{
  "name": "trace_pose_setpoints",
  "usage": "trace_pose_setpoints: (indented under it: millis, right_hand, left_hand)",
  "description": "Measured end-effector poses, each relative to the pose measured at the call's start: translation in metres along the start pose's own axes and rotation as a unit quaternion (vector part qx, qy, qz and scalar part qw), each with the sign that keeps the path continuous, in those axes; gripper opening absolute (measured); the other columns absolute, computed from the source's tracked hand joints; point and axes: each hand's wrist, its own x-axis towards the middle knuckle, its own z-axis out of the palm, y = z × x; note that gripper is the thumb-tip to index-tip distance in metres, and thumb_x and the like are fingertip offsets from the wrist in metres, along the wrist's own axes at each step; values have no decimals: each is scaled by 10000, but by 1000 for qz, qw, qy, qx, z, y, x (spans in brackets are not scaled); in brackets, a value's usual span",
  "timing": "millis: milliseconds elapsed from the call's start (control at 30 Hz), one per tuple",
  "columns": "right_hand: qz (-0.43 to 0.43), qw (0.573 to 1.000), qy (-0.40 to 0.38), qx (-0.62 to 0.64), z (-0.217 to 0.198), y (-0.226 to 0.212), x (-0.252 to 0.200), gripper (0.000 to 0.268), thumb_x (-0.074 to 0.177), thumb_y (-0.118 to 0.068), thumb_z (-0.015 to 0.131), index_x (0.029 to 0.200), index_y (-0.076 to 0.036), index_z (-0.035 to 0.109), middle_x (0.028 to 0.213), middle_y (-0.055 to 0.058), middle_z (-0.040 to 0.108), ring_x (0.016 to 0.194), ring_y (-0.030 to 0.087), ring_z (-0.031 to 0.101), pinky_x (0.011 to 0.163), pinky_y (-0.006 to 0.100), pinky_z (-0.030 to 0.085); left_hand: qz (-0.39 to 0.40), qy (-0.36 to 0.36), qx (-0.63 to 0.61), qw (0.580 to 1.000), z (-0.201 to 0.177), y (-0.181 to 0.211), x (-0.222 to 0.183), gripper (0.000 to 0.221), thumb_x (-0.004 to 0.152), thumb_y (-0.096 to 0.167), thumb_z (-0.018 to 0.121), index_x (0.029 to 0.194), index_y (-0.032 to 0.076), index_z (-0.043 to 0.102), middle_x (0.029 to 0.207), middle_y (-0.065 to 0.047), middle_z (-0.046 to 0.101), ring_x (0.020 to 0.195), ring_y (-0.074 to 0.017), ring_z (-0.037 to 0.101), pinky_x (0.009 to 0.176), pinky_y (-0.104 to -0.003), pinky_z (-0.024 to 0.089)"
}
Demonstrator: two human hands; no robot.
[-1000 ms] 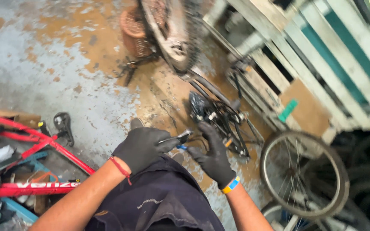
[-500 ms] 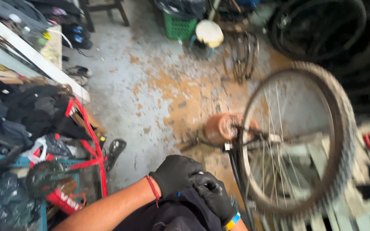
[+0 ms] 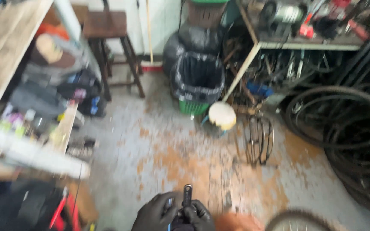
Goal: Removing and disassembling a bicycle crankset and chain using various hand tools in a workshop.
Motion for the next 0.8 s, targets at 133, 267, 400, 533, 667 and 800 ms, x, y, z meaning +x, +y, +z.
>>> trace_pose_setpoints:
  millis: [133,267,400,533,667,800]
  right_hand:
    - [42,984,65,-163,78,-87,93,192,945,-136,704,1030,20,776,828,233,786,684,291,687,661,377,560]
    - [36,990,15,-139,190,-174,175,196,968,-115,707,1056,55,749,862,329,800,632,376,685,630,396,513]
    - [-75,964,-88,-240,251,-206,321,242,905,-142,683,1027,59,742,835,272,827,726,324,764,689,388,636]
    - [-170,958,-99,-210,331,-233,459,196,904,-164,731,982,15,739,766,218,806,663,273,735,666,392,639]
    - [-195,964,-129,-129,458,-301,545,117,942,-97,702,1009,-1,710,758,244,776,664,307,723,662,412,575]
    - [-234,959,-133,-83,586,-395,575,39,935,-35,692,938,-55,659,740,118,644,643,221,601,629,375,503]
  left_hand:
    - [-177,0,-2,984,-32,10,101,535,841,511,701,1367,517,607,992,175,679,845,-46,700,840,-215,528]
    - [-156,71,-9,985,-66,-23,221,460,834,544,696,1294,550,693,1007,178,708,911,15,764,842,-170,556]
    - [-84,108,-83,987,-103,-93,350,579,734,490,714,1312,516,725,936,106,702,766,-50,790,800,-158,596]
    - [-138,157,-208,956,-168,-123,488,331,782,431,744,1100,340,731,842,14,692,738,-124,753,782,-224,570]
    - [-193,204,-364,888,-266,-117,638,243,843,353,780,826,115,734,721,-104,679,700,-217,704,757,-309,535]
    - [-230,219,-459,830,-371,-80,733,418,884,301,803,643,-33,734,639,-181,668,675,-278,669,741,-364,510]
